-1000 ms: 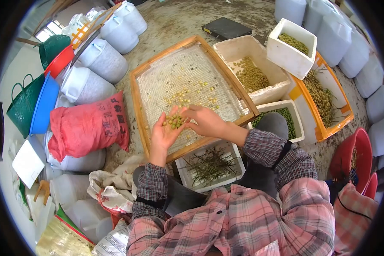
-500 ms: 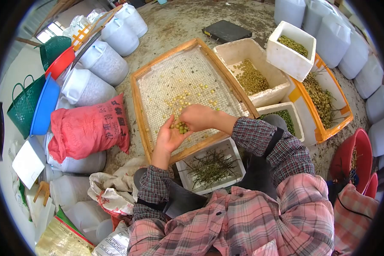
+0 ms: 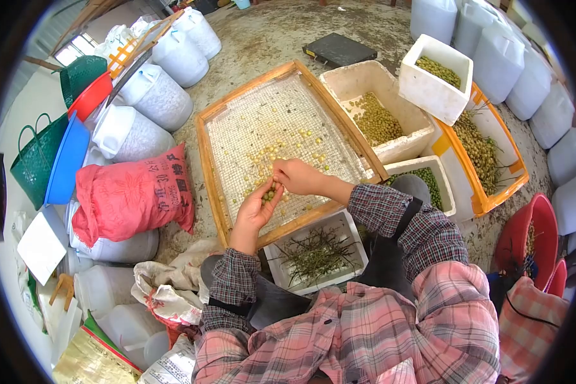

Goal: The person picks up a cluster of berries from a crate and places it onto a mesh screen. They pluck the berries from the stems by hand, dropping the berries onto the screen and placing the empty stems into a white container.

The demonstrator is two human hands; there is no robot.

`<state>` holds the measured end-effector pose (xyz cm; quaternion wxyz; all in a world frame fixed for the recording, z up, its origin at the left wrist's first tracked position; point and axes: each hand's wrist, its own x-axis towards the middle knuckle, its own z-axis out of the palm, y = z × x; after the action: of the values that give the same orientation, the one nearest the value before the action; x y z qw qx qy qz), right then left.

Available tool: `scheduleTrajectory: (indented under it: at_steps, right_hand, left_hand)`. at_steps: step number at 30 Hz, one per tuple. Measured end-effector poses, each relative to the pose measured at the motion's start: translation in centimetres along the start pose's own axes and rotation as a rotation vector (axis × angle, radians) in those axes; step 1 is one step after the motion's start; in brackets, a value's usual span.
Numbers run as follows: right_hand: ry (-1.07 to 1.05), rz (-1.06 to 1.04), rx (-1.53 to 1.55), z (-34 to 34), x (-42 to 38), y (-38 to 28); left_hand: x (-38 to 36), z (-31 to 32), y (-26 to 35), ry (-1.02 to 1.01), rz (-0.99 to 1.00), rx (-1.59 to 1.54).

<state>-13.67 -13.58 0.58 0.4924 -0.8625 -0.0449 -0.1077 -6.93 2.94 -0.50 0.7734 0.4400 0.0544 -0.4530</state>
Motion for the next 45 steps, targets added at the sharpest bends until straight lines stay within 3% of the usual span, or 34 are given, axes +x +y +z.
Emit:
scheduleTrajectory:
  at_steps: [2, 5, 8, 9, 12, 15, 21, 30, 33, 36, 42, 45]
  right_hand:
    - [0.07, 0.046, 0.172, 0.3, -0.5, 0.2]
    - [-0.336, 0.3, 0.445, -2.9, -2.8, -4.5]
    - [-0.498, -0.059, -0.179, -1.5, -5.4, -3.8]
    - [-0.39, -0.045, -0.279, -0.9, -5.3, -3.9]
    - [-0.047, 0.028, -0.11, -1.2, -3.4, -4.5]
    - [0.092, -0.181, -0.254, 0.0, -1.7, -3.0]
    - [-0.045, -0.29, -0.395, 0.4, -0.7, -3.5]
    - [-0.117, -0.139, -0.342, 0.3, 0.1, -3.7]
    - [-0.052, -0.163, -0.238, 0.6, -0.2, -3.4]
    - [0.163, 0.061, 0.133, 0.3, 0.5, -1.8]
    - [0.164, -0.031, -0.03, -0.8, 0.5, -2.2]
    - [0.039, -0.08, -0.186, -0.1, 0.4, -1.7]
  left_hand:
    - [0.0, -0.2, -0.1, -0.004, 0.028, -0.007]
    - [-0.6, -0.9, 1.0, -0.062, 0.054, -0.2]
    - [-0.8, -1.4, 2.0, -0.151, 0.035, -0.245]
    - [-0.9, -1.4, 1.9, -0.172, 0.033, -0.25]
    - [-0.9, -0.8, 1.6, -0.202, 0.034, -0.233]
    - [-1.4, -0.2, 1.3, -0.138, 0.047, -0.11]
    - [-1.5, -0.2, 1.1, -0.115, 0.069, 0.01]
    - [-1.4, 0.4, 0.6, -0.013, 0.083, 0.162]
    - [-1.9, 1.1, 0.9, 0.003, 0.111, 0.248]
    - [-2.6, 2.1, 1.6, -0.016, 0.16, 0.319]
    - [-2.1, 1.5, 2.1, -0.062, 0.199, 0.299]
    - [-1.8, 1.5, 2.0, -0.022, 0.204, 0.352]
